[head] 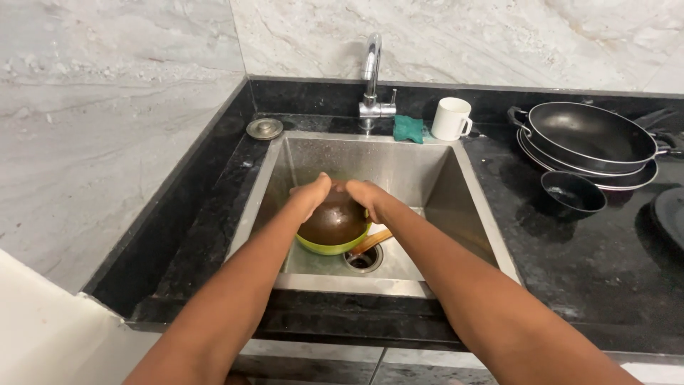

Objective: Washing a cooking pot and several bowls in a kitchen sink using a sponge and running water.

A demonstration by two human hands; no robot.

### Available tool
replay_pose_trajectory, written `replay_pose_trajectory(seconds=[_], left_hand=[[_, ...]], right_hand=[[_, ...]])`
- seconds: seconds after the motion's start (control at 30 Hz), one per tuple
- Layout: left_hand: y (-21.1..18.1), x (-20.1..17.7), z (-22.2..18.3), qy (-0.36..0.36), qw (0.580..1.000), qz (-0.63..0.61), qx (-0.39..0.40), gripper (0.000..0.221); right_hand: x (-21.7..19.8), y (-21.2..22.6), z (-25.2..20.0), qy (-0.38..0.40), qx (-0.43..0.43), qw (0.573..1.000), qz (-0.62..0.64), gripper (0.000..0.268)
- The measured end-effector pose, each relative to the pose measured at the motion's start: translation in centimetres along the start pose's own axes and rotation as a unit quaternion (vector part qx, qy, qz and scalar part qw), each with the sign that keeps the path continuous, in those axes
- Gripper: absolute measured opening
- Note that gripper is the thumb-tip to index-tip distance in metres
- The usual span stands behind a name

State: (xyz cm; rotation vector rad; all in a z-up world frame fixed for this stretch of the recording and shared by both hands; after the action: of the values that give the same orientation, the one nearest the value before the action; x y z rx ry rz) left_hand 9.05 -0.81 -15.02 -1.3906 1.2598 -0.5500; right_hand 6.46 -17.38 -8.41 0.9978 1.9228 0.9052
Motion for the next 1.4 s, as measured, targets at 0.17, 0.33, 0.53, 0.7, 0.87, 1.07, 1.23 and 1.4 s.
replay_pose_trajectory(seconds=[0.17,0.33,0.53,0.7,0.87,1.07,1.23,1.4], left_hand=[[-3.0,-2.2,-6.4,-0.013,0.999,-0.025,0.032,0.092],[-6.8,-3.5,-10.1,-0.062,0.992,0.1,0.039,0.095],[-7.5,-3.6,-8.3,-0.114,0.981,0.154,0.026,0.092],[-7.1,-3.3,-6.4,-0.116,0.978,0.133,0.111,0.079],[-4.7,-2.7,-1.0,-0.113,0.96,0.099,0.236,0.045],[-5.6,-3.1,-3.1,-0.052,0.977,-0.091,0.184,0.039],[-4.9,-3.8,-1.3,-0.023,0.987,-0.134,0.081,0.087],[-7.1,-5.1,-6.2,0.141,0.946,-0.288,0.039,0.057]], right_hand=[[-0.1,1.0,-1.8,-0.045,-0.014,0.995,0.083,0.069],[-0.6,-0.3,1.7,-0.071,-0.103,0.98,0.157,0.067],[-1.6,1.1,-1.6,-0.139,-0.082,0.983,0.091,0.063],[-3.4,0.8,-1.4,-0.119,-0.042,0.981,0.147,0.071],[-3.2,1.2,-2.7,-0.081,0.012,0.983,0.166,0.078],[-3.0,1.1,-2.7,-0.018,0.061,0.989,0.134,0.097],[-3.0,1.2,-2.8,0.011,0.069,0.979,0.191,0.109],[-3.3,1.4,-3.6,0.029,0.087,0.968,0.235,0.119]])
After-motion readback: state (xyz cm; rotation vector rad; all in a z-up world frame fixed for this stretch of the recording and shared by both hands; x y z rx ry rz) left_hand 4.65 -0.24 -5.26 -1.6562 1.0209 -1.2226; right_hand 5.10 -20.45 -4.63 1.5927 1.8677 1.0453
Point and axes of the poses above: each hand's wrist, its own z-axis towards the middle knuckle, its own x-axis out of the palm, y = z × x, the point moved 1 cm from there along z, towards the middle knuckle, and after that the axes turned 2 degrees about x, right-handed, at the moved point
